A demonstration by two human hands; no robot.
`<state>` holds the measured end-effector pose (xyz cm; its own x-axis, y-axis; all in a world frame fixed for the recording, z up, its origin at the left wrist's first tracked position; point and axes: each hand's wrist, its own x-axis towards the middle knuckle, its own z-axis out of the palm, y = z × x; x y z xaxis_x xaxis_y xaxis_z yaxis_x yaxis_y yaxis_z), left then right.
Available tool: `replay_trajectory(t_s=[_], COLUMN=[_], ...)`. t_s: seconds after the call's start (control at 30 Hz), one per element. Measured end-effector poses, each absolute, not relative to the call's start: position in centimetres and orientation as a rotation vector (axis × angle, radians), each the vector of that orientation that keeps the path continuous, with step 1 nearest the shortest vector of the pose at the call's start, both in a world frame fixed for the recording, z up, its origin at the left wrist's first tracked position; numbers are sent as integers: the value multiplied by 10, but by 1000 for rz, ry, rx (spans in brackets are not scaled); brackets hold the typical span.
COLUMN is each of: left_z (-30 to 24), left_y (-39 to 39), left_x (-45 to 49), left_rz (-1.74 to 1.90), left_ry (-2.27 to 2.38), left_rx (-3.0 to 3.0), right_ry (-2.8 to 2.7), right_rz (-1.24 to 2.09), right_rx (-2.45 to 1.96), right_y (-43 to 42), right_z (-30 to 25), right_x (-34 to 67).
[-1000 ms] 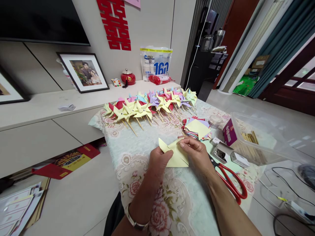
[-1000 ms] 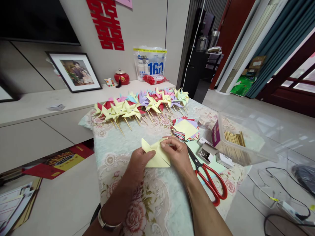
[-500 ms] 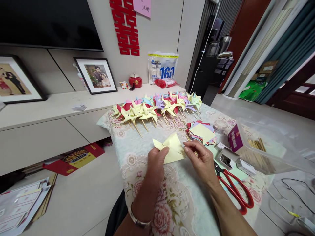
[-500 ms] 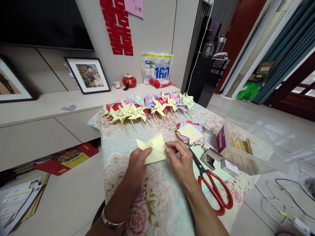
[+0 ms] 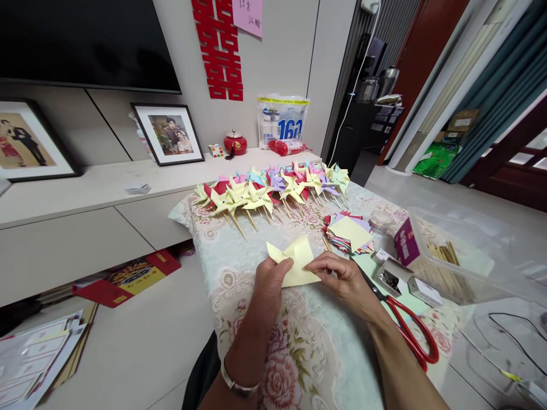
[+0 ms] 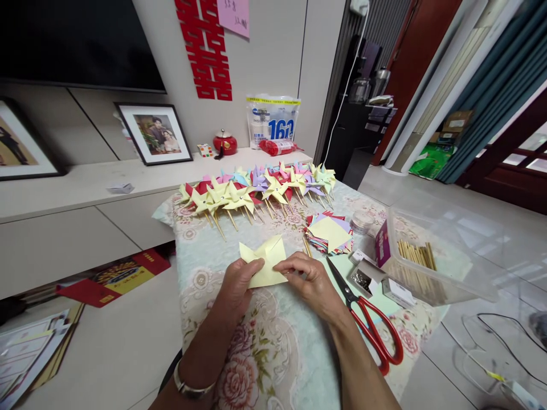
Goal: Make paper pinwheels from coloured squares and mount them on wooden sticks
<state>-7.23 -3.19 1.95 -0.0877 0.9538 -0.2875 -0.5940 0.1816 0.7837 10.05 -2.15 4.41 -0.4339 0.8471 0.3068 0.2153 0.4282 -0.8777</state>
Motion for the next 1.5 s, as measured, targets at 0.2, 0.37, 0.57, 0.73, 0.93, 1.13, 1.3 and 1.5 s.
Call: replay_trajectory(t_s=[0.2, 0.37, 0.57, 0.73, 0.93, 1.13, 1.3, 1.5], left_z=[11, 10, 12, 13, 12, 13, 15, 19], left_y=[-29, -26, -28, -29, -28, -30, -31, -32], left_x=[-69, -65, -62, -61, -60, -59, -59, -58], left_rz=[1384, 1351, 1320, 1297, 1292, 1284, 1285, 1297], left_ry=[1066, 1161, 1205, 1198, 1197, 1232, 1204, 1222], left_rx=[547, 604, 706, 756, 806, 854, 834, 824], right_ry=[-1923, -1913, -1882, -1847, -1779, -1738, -1734, -1748], right_rz=[1004, 1015, 1000, 1013, 1023, 995, 944, 910], right_rx=[-891, -1015, -1149, -1239, -1288, -1311, -1331, -1348], right_y=[-22, -23, -24, -23, -23, -24, -22, -23], right_z=[47, 47, 42, 37, 35, 36, 35, 36], right_x=[99, 96, 92, 90, 87, 84, 84, 82])
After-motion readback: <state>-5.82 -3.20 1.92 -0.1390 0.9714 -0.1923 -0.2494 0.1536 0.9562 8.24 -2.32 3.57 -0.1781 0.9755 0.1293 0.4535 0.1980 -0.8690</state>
